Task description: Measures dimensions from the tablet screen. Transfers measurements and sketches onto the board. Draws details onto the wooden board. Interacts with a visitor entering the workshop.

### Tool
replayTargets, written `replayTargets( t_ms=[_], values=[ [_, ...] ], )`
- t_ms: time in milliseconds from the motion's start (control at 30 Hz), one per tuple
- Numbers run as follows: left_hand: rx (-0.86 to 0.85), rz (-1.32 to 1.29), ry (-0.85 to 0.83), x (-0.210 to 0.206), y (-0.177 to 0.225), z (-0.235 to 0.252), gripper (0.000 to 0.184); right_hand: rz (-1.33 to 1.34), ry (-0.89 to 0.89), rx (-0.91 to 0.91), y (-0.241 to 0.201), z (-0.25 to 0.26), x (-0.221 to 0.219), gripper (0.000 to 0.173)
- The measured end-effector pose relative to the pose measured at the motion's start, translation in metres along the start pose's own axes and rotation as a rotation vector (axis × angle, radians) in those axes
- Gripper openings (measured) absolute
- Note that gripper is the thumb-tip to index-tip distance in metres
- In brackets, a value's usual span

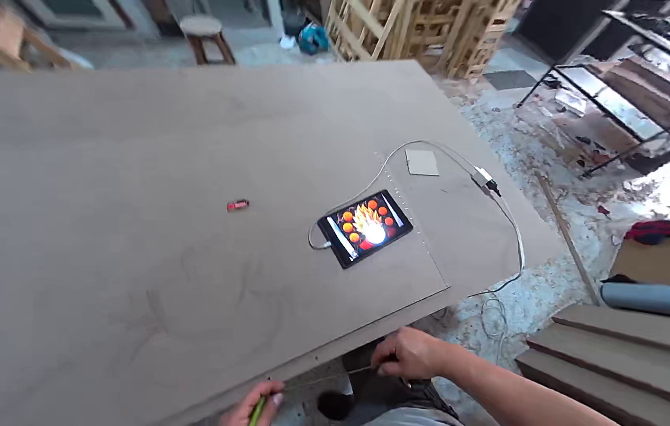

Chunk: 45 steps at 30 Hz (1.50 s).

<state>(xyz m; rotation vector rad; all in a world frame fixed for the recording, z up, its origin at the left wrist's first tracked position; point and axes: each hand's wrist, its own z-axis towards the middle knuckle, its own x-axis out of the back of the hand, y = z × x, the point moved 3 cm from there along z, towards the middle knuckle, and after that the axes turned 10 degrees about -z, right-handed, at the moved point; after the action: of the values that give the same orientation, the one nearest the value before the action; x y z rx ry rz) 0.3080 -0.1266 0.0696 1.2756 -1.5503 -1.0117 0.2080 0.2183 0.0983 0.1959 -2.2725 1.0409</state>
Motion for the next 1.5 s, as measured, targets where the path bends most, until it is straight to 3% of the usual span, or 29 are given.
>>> replayTargets(
  t_ms=[200, 400, 567, 767, 1067, 1233, 1367, 1500],
  values=[
    [-0.087, 0.001, 0.168, -0.098, 0.022, 0.021, 0.019, -0.083, 0.053, 0.049, 0.094, -0.033, 0.082, 0.03],
    [-0.102, 0.187, 0.423, -0.195, 0.074, 0.14, 0.023, -0.228, 0.204, 0.051, 0.208, -0.029, 0.182, 0.024],
    [-0.128, 0.29, 0.527, -0.246, 0.093, 0.218, 0.018, -0.31, 0.328, 0.123, 0.276, -0.004, 0.244, 0.016],
    [-0.066, 0.302, 0.596, -0.251, 0.111, 0.247, 0.016, -0.31, 0.368, 0.247, 0.303, 0.03, 0.255, 0.016],
    [0.002, 0.33, 0.907, -0.23, 0.073, 0.202, 0.035, -0.351, 0.43, 0.368, 0.3, 0.041, 0.239, 0.022],
    [-0.077, 0.516, 0.65, -0.248, 0.084, 0.216, 0.031, -0.334, 0.429, 0.377, 0.301, 0.039, 0.234, 0.022],
    [-0.158, 0.546, 0.654, -0.247, 0.084, 0.233, 0.017, -0.317, 0.43, 0.395, 0.301, 0.04, 0.232, 0.023],
    [-0.166, 0.539, 0.662, -0.239, 0.086, 0.237, 0.015, -0.331, 0.416, 0.389, 0.298, 0.042, 0.235, 0.021]
  ],
)
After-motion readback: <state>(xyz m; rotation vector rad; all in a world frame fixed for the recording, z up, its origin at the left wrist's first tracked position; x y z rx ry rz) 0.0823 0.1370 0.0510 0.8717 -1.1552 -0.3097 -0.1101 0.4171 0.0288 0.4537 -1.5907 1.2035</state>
